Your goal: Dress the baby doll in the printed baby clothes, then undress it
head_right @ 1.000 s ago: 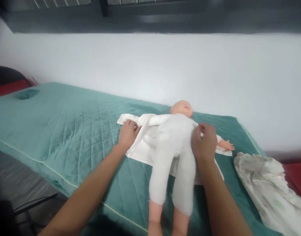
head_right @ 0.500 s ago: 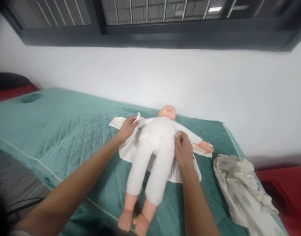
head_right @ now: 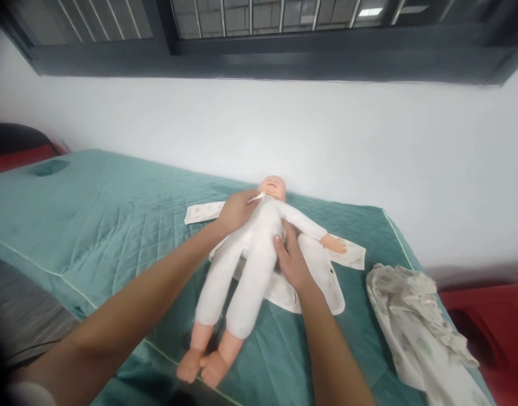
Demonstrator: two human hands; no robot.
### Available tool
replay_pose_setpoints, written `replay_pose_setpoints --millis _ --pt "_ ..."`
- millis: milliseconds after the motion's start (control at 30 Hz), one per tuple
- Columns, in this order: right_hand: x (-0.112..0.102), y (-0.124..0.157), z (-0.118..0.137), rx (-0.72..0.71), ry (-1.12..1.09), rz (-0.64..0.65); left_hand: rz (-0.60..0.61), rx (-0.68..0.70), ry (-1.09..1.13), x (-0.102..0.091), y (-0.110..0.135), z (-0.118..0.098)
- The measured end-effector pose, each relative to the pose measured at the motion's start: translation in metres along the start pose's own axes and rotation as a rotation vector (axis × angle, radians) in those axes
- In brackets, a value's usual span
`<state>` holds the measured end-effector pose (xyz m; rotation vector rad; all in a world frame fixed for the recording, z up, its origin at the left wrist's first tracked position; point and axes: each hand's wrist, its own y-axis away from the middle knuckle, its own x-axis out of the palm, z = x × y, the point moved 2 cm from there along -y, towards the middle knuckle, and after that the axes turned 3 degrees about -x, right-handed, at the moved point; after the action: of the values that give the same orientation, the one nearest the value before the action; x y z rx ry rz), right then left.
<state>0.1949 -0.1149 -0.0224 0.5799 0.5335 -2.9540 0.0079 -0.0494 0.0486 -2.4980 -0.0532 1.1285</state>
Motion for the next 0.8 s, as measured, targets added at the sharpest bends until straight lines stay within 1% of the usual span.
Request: replay_pose_setpoints --millis 100,200,300,367,433,500,533,567,633,700,733,800 --pt "0.004 -0.001 -0.009 0.038 -0.044 0.059 0.043 0.028 -0.105 0.001 0.009 -0.011" --pt "0.005 -0.002 -0.017 0.076 -0.036 0.102 0.092 0.029 -0.244 0.005 0.018 -0.027" --pt "0.004 -0.003 -0.019 0.098 -0.032 0.121 0.146 0.021 -0.37 0.007 0.029 -0.043" --pt "0.002 -0.003 -0.019 0.097 -0.033 0.119 0.208 0.054 -0.427 0.004 0.039 -0.053" --pt "0.001 -0.002 -0.018 0.085 -0.035 0.112 0.284 0.12 -0.431 0.0 0.054 -0.061" --pt "-0.001 -0.002 -0.016 0.078 -0.046 0.11 0.308 0.181 -0.356 -0.006 0.071 -0.063" --pt "-0.001 -0.001 -0.016 0.08 -0.052 0.107 0.283 0.195 -0.315 -0.01 0.08 -0.062" --pt "-0.002 -0.001 -0.015 0.081 -0.056 0.105 0.232 0.194 -0.282 -0.013 0.088 -0.058" --pt "-0.002 -0.001 -0.014 0.079 -0.057 0.098 0.075 0.16 -0.251 -0.018 0.104 -0.044" --pt "-0.002 -0.001 -0.014 0.077 -0.059 0.094 -0.078 0.121 -0.233 -0.02 0.118 -0.025" --pt "-0.002 -0.001 -0.014 0.079 -0.06 0.093 -0.127 0.11 -0.222 -0.02 0.124 -0.016" --pt "-0.003 -0.001 -0.014 0.088 -0.061 0.091 -0.156 0.099 -0.195 -0.018 0.136 -0.001"
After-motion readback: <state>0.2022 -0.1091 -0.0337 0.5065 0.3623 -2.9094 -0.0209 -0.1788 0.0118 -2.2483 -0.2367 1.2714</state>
